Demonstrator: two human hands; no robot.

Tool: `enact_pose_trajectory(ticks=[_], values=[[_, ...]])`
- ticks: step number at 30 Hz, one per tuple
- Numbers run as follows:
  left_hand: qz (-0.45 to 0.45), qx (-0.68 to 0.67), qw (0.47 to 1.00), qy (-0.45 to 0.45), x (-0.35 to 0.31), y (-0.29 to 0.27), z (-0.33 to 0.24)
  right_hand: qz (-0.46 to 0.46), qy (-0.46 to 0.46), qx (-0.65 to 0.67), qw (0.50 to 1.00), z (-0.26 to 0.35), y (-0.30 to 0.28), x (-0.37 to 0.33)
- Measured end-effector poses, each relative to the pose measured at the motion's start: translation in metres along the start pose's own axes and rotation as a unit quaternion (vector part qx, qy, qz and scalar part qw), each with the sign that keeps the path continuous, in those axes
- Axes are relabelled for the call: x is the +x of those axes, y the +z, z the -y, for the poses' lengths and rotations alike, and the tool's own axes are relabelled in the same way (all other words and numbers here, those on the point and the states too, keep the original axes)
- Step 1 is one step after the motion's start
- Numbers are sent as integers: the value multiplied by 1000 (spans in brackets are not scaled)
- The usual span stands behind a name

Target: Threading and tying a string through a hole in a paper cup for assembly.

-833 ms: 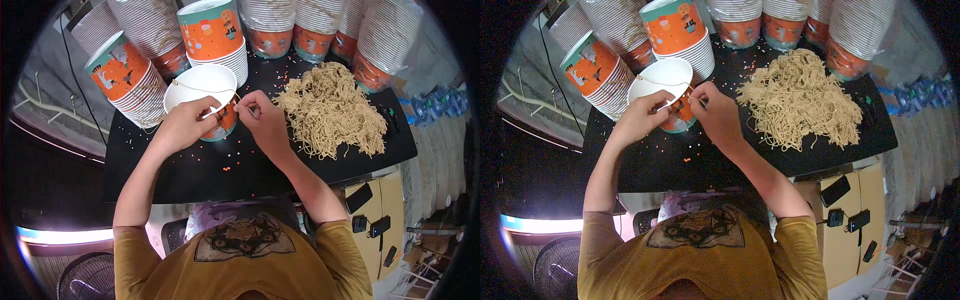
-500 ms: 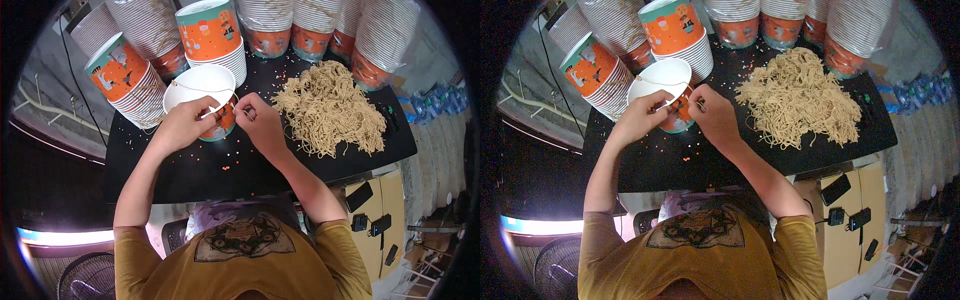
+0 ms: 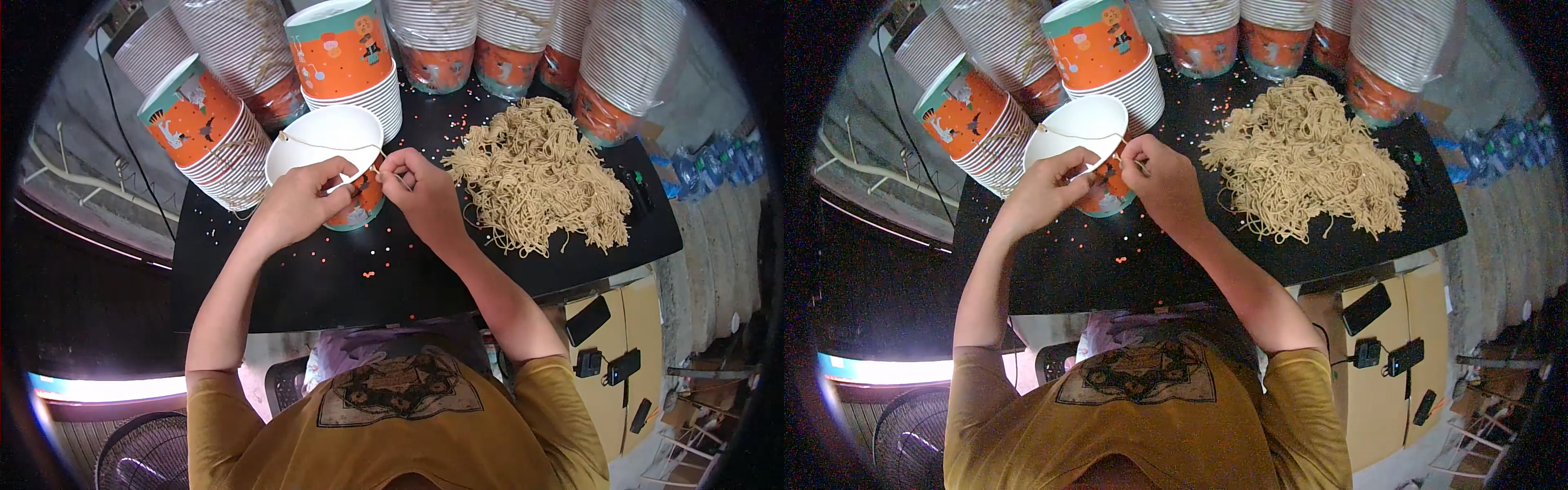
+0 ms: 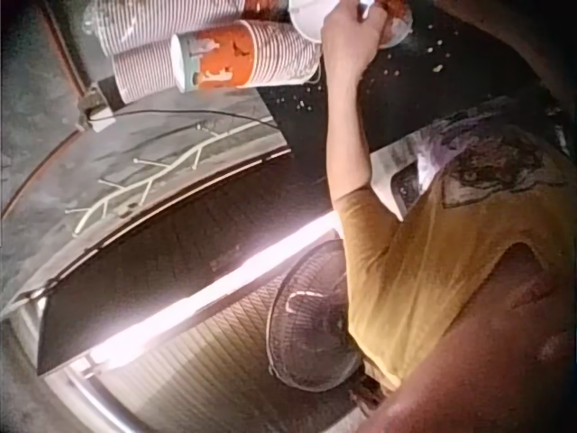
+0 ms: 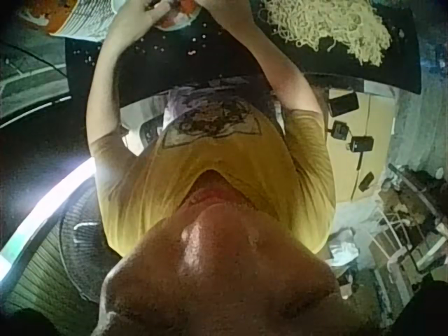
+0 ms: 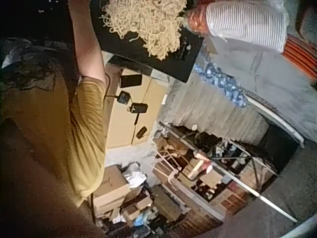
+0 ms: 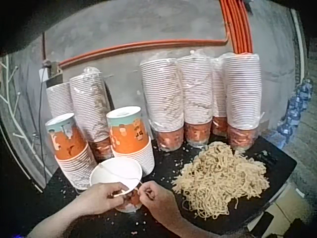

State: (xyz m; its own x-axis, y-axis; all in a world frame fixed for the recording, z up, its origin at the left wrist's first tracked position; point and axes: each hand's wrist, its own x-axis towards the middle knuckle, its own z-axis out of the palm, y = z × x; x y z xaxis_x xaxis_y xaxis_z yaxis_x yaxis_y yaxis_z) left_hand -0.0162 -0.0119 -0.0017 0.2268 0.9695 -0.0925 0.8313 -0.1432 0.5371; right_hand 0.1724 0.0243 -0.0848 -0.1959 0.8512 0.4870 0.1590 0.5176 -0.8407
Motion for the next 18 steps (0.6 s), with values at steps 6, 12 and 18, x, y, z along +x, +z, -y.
enact_pose_trajectory(ticks=[6,12,18], values=[[3,-1,1000,-4,0,-1,0,0,0,26,1000,0,0,-1],[-190,32,970,149,-11,6,-14,33,42,130,990,-3,-2,-4],[-110,-136,981,80,-24,3,-37,130,34,151,979,22,-24,-4]])
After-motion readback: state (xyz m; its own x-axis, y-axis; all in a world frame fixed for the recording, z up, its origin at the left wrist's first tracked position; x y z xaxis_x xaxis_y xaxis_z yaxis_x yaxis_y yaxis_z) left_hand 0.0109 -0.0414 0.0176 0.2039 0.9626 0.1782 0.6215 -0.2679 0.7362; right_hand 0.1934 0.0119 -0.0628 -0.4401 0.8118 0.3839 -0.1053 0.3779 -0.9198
